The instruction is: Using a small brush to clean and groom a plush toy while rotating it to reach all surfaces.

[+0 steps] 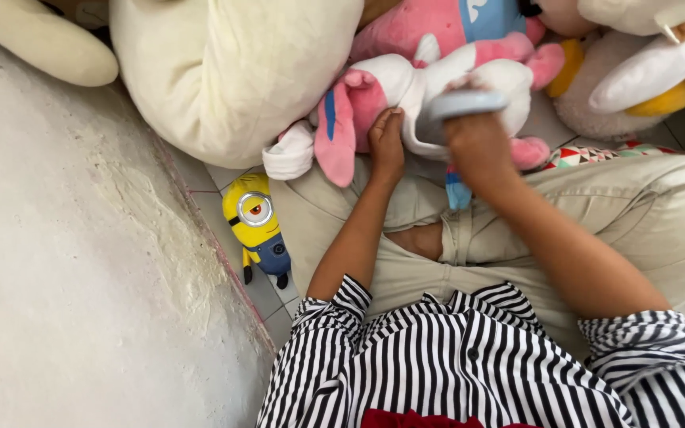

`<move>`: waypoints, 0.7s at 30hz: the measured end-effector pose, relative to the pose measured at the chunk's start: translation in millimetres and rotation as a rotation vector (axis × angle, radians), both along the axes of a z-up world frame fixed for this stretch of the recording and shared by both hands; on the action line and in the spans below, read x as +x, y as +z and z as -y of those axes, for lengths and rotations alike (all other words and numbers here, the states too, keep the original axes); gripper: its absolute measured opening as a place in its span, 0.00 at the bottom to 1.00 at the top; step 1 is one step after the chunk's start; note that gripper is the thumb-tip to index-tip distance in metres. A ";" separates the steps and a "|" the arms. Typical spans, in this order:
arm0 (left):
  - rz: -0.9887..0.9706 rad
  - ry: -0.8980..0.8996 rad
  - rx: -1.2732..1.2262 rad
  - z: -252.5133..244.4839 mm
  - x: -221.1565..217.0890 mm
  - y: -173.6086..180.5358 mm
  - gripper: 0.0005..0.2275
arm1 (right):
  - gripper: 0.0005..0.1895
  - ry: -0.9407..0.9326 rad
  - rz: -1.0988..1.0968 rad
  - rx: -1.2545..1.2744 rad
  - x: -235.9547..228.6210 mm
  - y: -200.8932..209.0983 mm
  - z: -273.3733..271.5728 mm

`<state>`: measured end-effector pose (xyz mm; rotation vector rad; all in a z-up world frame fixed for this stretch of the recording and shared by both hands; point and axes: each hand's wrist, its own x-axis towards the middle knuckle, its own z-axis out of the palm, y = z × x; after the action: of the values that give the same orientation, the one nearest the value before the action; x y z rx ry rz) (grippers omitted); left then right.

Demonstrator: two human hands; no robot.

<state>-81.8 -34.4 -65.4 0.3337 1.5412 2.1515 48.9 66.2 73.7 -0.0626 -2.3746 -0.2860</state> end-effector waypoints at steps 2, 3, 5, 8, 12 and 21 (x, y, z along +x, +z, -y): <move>-0.055 0.008 -0.052 -1.1 9.1 -1.6 0.10 | 0.10 -0.128 0.036 0.006 3.1 -47.5 -50.2; -0.109 0.001 -0.098 -5.5 14.2 -2.4 0.14 | 0.14 -0.270 0.072 0.018 5.7 -70.7 -77.8; -0.068 0.027 -0.071 -6.9 12.7 -13.9 0.13 | 0.16 -0.306 0.061 -0.005 19.0 -62.6 -100.7; -0.001 0.048 -0.040 -8.4 12.7 -24.2 0.12 | 0.20 -0.294 0.043 -0.076 25.5 -51.7 -89.7; -0.008 0.069 -0.093 -9.1 19.1 -16.4 0.14 | 0.26 0.049 0.141 -0.317 8.8 -39.1 -4.7; 0.176 -0.081 -0.117 -13.5 42.7 -15.7 0.13 | 0.19 -0.226 0.141 -0.297 14.5 -57.3 -109.4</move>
<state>-39.1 -20.9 -81.1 0.1596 1.5188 1.9632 63.4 175.6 16.5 -0.4660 -2.5355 -0.0419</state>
